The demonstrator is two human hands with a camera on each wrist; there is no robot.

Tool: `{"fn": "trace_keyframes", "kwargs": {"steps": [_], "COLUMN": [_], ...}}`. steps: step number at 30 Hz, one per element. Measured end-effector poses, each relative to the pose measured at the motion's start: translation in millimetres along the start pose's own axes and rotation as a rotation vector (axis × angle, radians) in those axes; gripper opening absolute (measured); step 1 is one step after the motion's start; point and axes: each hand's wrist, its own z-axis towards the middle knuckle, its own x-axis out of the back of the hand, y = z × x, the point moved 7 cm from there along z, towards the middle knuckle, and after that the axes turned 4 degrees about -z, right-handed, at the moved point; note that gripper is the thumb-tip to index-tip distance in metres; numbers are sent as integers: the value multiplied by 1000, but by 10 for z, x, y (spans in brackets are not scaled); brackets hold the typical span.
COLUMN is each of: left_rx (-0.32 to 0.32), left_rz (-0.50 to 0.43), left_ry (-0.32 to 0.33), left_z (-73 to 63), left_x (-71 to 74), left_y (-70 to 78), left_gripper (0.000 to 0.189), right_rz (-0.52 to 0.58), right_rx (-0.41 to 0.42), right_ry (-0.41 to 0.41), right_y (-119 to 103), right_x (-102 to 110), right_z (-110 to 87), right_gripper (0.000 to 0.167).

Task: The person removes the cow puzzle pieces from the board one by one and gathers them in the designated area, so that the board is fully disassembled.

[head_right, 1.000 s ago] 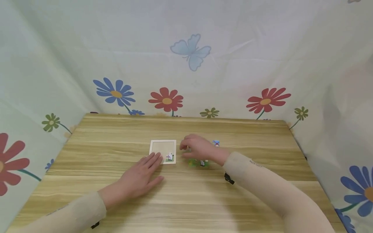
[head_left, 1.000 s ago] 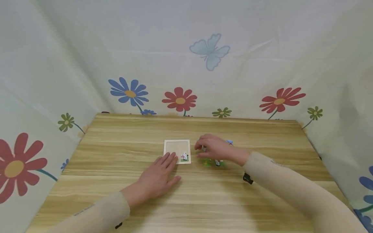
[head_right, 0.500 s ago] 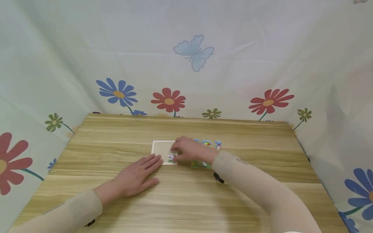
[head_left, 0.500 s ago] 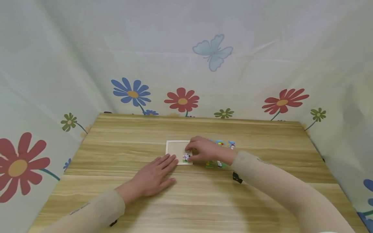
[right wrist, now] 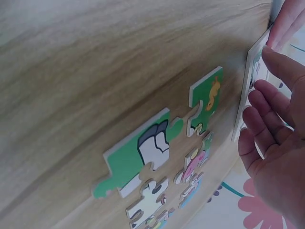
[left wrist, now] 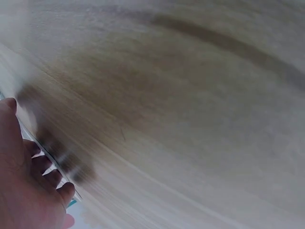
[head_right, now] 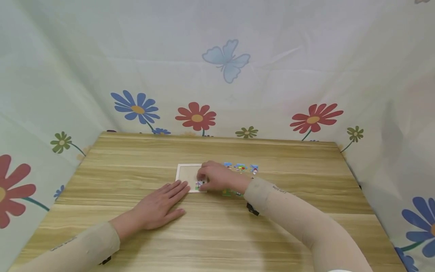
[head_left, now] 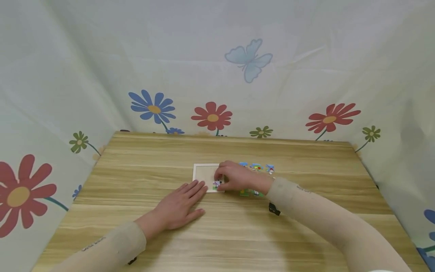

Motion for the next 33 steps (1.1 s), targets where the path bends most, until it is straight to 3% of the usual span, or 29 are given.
{"fn": "trace_keyframes", "kwargs": {"steps": [9,27,33], "left_rx": [-1,-5,-9], "left_rz": [-5,8,2], "left_ry": [-6,5,22], "left_z": [-13,-4,-1], "left_x": [-31,-10,14], "left_y": [2,15,21], "left_gripper": [74,74,73], "right_rz": [55,191,207], "right_rx": [-63,-50,-34], "right_ry": [-3,30,32], "right_y": [42,85,92], "right_x": [-55,-48,-50], "right_z": [16,-7,-11], "right_gripper": [29,30,21]}}
